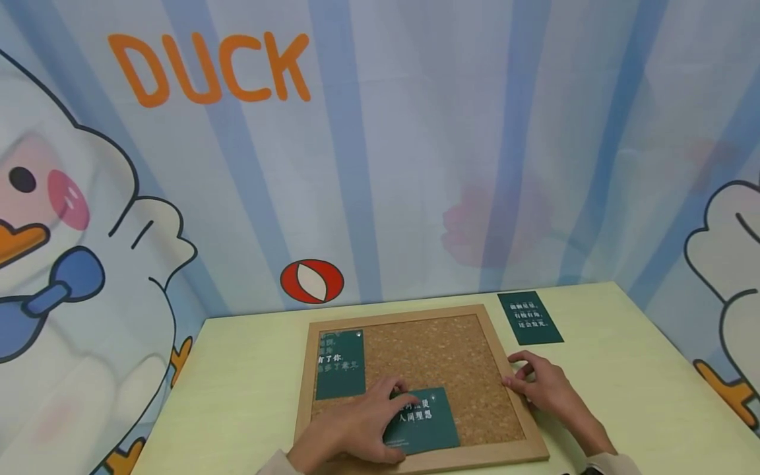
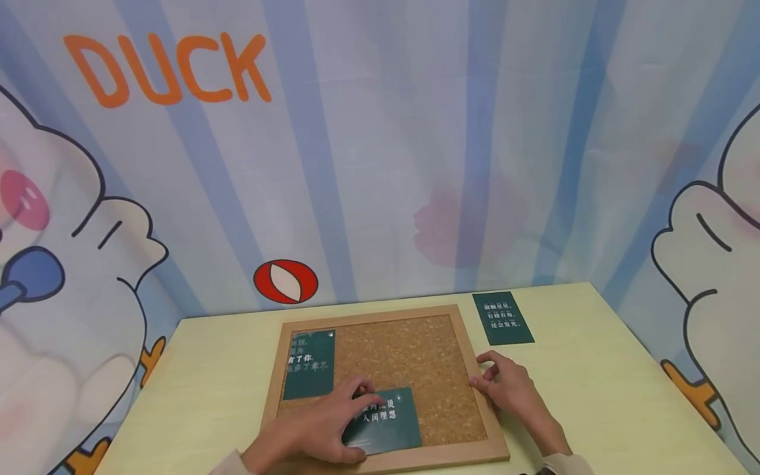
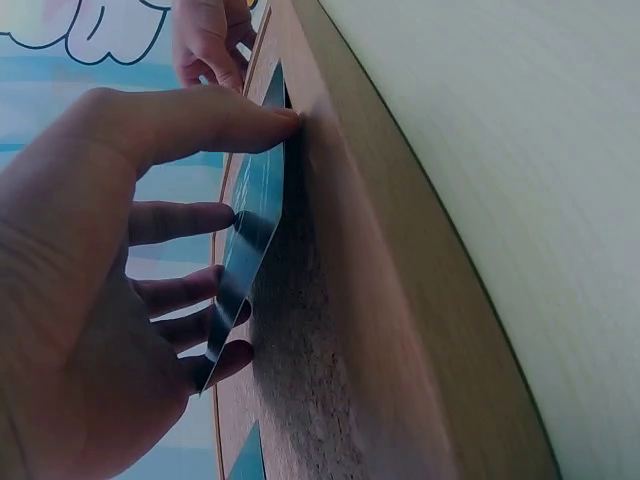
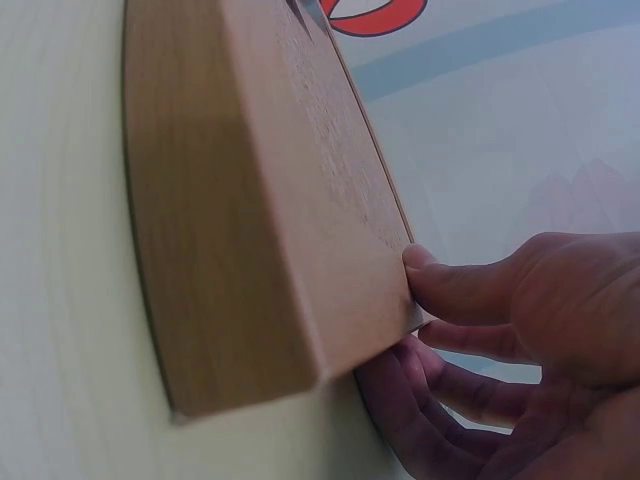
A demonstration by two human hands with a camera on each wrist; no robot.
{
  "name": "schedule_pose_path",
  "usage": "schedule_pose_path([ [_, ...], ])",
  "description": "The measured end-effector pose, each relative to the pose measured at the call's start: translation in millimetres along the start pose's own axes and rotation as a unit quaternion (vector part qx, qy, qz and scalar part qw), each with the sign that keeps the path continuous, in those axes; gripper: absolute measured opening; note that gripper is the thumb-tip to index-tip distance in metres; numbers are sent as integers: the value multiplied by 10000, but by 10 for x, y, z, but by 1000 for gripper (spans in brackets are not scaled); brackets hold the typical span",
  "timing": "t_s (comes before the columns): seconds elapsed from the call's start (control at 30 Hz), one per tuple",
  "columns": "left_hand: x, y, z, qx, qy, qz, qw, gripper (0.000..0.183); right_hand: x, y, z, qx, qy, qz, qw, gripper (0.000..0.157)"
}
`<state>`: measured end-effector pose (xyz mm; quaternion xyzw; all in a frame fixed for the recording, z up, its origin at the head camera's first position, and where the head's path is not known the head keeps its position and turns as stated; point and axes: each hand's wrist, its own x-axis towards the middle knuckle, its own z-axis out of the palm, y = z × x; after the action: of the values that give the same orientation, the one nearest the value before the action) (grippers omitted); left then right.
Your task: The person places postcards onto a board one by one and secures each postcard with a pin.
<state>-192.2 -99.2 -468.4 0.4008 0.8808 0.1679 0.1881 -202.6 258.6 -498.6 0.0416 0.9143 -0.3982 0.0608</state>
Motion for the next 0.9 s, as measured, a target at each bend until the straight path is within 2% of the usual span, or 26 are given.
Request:
schedule_pose_path([
  [0.5,-27,26,17,456,-159,-119,9988,66,-13,0,-5,-40,91,-123,9999,45],
  [0.9,-23,0,48,777,-75,46,9969,62,-8,4,18,-34,56,19,10000,47],
])
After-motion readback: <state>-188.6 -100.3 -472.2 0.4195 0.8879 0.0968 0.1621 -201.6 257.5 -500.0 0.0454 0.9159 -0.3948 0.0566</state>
